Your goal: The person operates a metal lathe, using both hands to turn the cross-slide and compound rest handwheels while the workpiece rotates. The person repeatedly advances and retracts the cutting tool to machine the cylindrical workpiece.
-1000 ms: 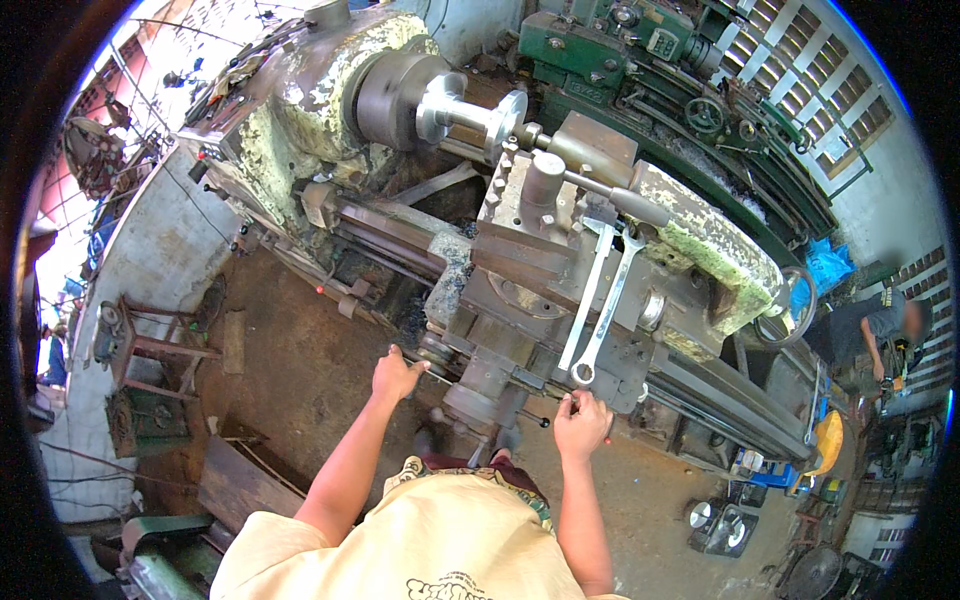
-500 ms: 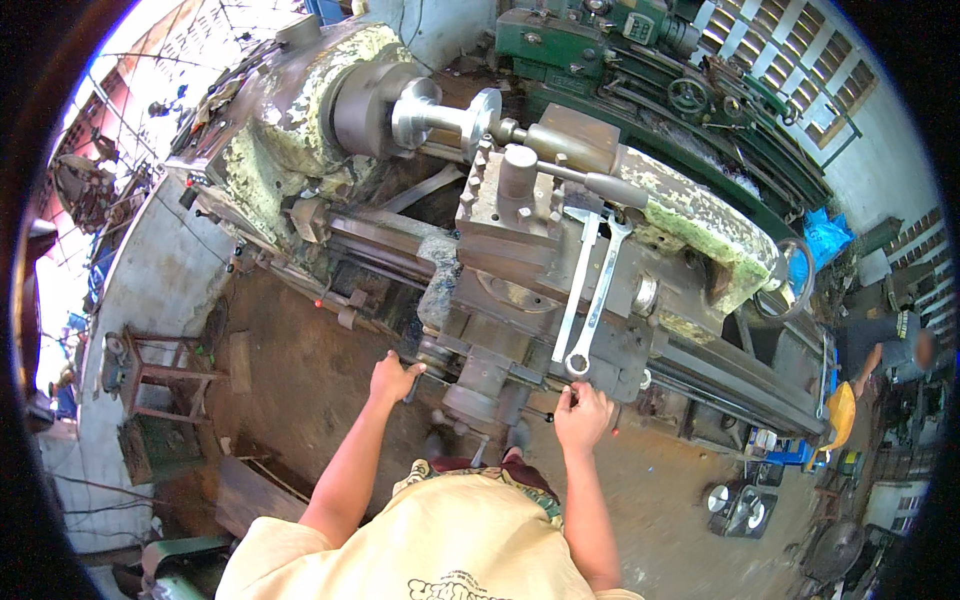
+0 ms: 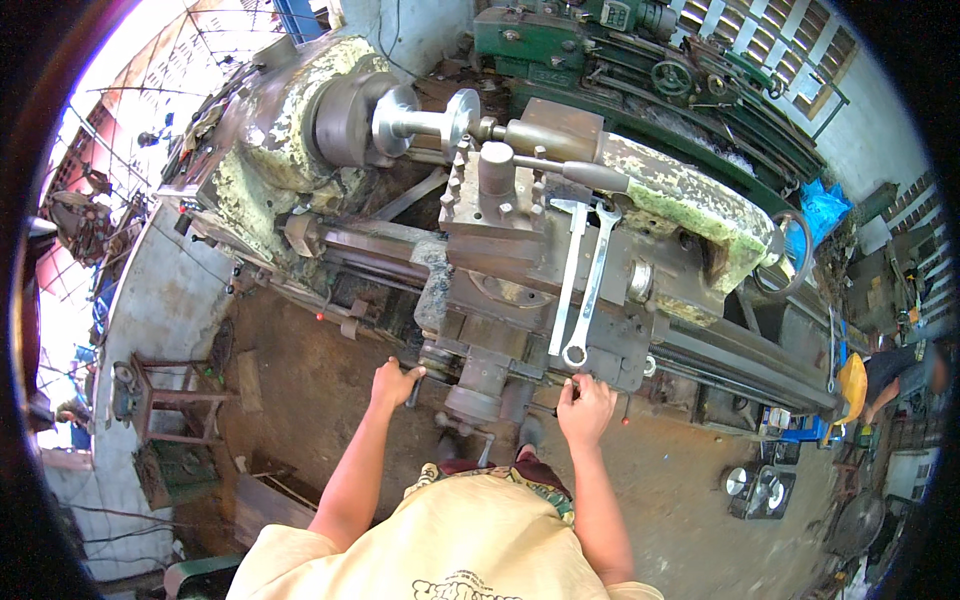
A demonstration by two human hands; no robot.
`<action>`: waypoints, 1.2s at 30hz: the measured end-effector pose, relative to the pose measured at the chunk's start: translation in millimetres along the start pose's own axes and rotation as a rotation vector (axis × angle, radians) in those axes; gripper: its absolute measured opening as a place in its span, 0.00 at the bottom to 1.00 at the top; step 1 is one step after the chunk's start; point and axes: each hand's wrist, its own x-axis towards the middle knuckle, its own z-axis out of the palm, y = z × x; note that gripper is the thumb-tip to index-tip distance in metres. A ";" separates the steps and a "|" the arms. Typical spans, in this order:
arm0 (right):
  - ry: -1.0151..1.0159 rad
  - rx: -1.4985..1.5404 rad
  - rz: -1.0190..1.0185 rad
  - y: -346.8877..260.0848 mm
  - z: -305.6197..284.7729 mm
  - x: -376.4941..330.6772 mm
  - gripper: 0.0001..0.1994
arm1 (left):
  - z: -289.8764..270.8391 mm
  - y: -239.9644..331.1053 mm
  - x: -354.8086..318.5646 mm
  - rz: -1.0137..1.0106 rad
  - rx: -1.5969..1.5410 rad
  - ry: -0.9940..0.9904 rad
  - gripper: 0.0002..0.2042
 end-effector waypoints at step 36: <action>0.018 0.015 0.001 -4.3 -3.2 5.1 0.05 | 92.0 -166.0 26.3 -0.423 -1.686 -0.013 0.26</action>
